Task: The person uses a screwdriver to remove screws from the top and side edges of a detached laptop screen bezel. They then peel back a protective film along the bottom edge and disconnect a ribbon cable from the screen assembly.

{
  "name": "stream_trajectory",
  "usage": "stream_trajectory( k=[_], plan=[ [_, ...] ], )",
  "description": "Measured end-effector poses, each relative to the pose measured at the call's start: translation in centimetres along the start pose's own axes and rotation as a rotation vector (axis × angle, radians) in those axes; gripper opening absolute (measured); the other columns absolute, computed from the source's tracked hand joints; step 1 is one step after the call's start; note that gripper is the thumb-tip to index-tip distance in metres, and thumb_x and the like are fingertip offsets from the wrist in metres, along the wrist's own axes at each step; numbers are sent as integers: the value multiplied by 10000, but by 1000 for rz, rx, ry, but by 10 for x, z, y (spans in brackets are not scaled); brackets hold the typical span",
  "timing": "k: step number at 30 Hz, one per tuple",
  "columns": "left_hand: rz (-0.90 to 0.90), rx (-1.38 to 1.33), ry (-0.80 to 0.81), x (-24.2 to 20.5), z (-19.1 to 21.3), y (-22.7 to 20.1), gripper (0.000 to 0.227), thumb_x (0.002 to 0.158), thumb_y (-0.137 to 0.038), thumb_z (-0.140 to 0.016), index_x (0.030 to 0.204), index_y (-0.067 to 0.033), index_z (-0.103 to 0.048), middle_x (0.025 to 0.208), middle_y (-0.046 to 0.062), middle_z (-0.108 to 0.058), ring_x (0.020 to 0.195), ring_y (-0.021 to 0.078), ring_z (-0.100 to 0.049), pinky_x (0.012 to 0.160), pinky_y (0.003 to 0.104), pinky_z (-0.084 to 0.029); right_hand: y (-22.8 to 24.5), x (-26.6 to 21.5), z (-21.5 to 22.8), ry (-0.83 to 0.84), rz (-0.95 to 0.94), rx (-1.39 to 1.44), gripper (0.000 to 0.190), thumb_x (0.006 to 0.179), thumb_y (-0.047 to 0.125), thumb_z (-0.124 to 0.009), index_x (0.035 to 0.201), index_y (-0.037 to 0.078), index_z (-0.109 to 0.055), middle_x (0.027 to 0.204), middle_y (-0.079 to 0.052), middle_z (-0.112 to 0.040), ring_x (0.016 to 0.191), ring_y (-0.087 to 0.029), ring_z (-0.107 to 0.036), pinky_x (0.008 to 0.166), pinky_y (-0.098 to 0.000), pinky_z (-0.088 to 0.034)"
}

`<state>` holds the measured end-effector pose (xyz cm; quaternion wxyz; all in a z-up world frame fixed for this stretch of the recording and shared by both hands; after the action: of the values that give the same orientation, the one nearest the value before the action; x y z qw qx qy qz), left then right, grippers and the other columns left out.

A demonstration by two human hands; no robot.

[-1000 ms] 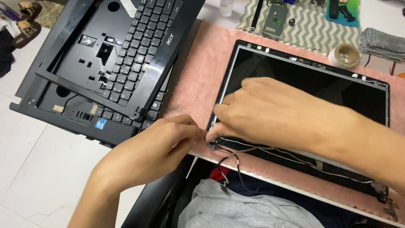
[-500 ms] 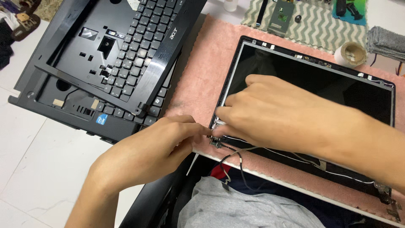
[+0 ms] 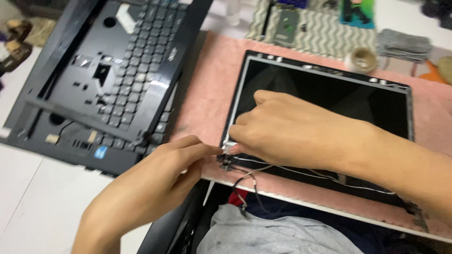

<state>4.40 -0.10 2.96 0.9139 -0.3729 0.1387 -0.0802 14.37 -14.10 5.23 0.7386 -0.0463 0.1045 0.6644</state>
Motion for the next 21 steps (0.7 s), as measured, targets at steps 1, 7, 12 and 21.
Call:
stream_trajectory(
  k=[1, 7, 12, 21],
  plan=[
    [-20, 4, 9, 0, 1, -7, 350, 1126, -169, -501, 1274, -166, -817, 1160, 12, -845, 1106, 217, -810, 927, 356, -587, -6, -17, 3, -1, -22, -3, 558, 1251, 516, -631, 837, 144, -659, 772, -47, -771, 647, -432, -704, 792, -511, -462],
    [-58, 38, -137, 8, -5, -16, 197, 1100, -400, -731, 1079, -271, -877, 1070, -90, -794, 935, 118, -805, 868, 311, -583, -32, -161, 39, -557, -332, 221, 116, 1039, 226, -818, 1038, 118, -860, 1043, -36, -793, 895, -205, -753, 846, -375, -577],
    [-434, 213, -305, 20, -30, -47, 114, 1048, -297, -787, 1098, -195, -787, 1093, -44, -805, 930, 268, -700, 810, 435, -504, -81, -350, -63, -749, -1005, 269, 88, 1111, 37, -874, 1192, 16, -845, 1201, -149, -766, 1146, -252, -688, 1013, -337, -491],
    [-359, 377, -188, 52, -84, -66, 282, 1100, -332, -741, 1345, -193, -744, 1244, 26, -717, 1028, 324, -615, 813, 478, -499, -52, -512, -266, -888, -1470, 368, 124, 1314, 103, -844, 1392, 10, -821, 1307, -131, -709, 1109, -199, -600, 1102, -311, -432]
  ],
)
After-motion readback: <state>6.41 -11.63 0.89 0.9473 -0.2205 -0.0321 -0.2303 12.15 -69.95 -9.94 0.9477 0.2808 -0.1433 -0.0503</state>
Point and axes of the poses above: each hand's wrist, its own x-axis towards the middle knuckle, its own z-axis out of the back of the hand, y = z × x, the point moved 7 cm from there along x, towards the middle knuckle
